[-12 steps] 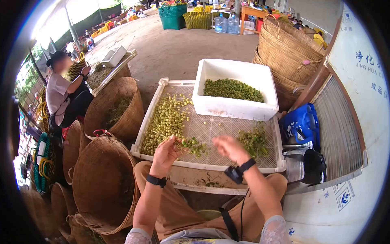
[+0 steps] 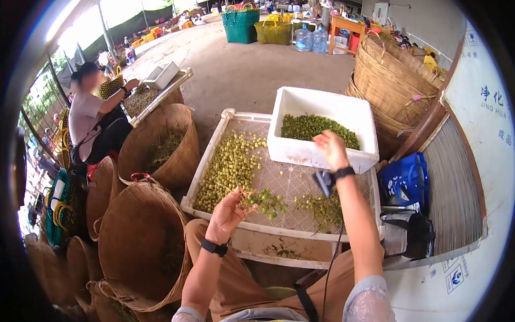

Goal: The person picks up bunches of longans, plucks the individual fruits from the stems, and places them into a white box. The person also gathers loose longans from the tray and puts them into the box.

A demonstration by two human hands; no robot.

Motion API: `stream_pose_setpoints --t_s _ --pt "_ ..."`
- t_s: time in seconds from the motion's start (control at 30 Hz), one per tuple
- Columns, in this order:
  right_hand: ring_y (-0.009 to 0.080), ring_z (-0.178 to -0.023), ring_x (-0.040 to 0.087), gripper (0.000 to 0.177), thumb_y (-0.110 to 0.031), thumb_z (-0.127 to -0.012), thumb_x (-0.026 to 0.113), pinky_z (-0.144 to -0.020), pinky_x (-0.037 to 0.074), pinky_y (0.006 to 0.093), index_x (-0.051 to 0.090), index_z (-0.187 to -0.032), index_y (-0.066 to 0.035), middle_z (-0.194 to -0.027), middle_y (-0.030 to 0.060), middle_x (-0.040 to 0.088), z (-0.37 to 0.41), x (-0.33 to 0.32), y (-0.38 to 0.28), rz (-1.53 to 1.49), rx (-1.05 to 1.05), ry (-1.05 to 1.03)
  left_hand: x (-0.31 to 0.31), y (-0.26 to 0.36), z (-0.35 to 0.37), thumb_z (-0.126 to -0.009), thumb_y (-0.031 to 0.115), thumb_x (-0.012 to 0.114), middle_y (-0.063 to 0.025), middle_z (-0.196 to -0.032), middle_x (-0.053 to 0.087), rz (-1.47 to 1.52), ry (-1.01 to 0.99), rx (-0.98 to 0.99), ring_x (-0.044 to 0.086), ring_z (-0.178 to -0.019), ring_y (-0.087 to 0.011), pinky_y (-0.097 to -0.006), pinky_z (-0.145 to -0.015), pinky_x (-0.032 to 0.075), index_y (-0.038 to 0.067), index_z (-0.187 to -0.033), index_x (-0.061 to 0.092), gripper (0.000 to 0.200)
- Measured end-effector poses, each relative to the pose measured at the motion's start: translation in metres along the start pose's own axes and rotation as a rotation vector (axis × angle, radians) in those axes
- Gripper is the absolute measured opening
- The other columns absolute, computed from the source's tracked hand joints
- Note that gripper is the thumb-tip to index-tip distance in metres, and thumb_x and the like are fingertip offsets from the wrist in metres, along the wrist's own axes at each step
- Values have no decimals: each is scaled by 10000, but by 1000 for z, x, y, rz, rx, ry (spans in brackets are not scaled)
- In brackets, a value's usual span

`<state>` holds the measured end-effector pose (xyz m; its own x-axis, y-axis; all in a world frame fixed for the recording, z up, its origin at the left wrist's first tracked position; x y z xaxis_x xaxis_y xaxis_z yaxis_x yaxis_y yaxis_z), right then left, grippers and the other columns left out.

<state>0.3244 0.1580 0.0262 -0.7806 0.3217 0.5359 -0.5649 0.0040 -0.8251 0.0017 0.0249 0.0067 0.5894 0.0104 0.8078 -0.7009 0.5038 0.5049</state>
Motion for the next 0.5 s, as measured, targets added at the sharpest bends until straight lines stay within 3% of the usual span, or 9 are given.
stream_pose_setpoints --t_s 0.03,0.07,0.1,0.13,0.2,0.37,0.5 --pt "180 -747 591 180 -183 -845 558 -673 512 301 542 -956 -42 -827 111 603 34 18 4 240 44 -264 1 -1 2 -918 162 452 -42 -853 552 6 6 -10 530 -676 -87 -324 -755 541 64 -927 494 107" --pt "142 -763 589 192 -206 -852 559 -677 509 280 570 -966 -52 -846 83 613 74 35 12 371 133 -379 -5 -5 -3 -915 159 457 -41 -854 557 39 -22 26 555 -719 -109 -379 -786 532 66 -924 506 105" --pt "139 -768 588 202 -215 -859 554 -679 509 264 586 -997 -70 -871 68 617 101 40 25 572 165 -458 -5 -7 -2 -915 159 457 -41 -854 557 43 -17 18 555 -719 -109 -379 -786 532 66 -924 506 105" --pt "135 -778 589 226 -230 -866 548 -698 506 252 587 -1034 -85 -897 63 621 119 40 37 599 205 -560 -3 -6 0 -914 157 459 -43 -859 563 31 -38 28 569 -758 -128 -415 -804 520 67 -924 512 105" --pt "102 -768 572 217 -209 -853 577 -682 486 236 598 -1013 -65 -877 42 613 155 45 44 643 250 -624 -4 -6 3 -913 153 460 -56 -873 579 16 -100 38 591 -864 -179 -497 -847 483 64 -927 520 108" --pt "68 -731 538 176 -175 -829 612 -647 453 224 598 -944 -43 -825 12 593 181 38 53 745 215 -650 0 -9 11 -915 149 453 -65 -871 582 4 -97 35 590 -888 -189 -483 -834 491 57 -920 518 113" --pt "51 -675 506 78 -56 -813 600 -594 429 207 560 -867 -16 -761 -8 555 186 33 58 795 33 -647 7 -14 17 -916 148 451 -58 -860 583 -26 -86 28 593 -818 -165 -456 -816 506 58 -905 521 114"
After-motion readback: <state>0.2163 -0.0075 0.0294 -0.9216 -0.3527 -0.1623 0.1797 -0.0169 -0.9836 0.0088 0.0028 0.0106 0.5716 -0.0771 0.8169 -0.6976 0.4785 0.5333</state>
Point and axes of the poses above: each hand's wrist, its own z-axis away from the middle knuckle, its own x-axis out of the palm, y = z × x, the point moved 2 cm from there along -z, towards the middle knuckle
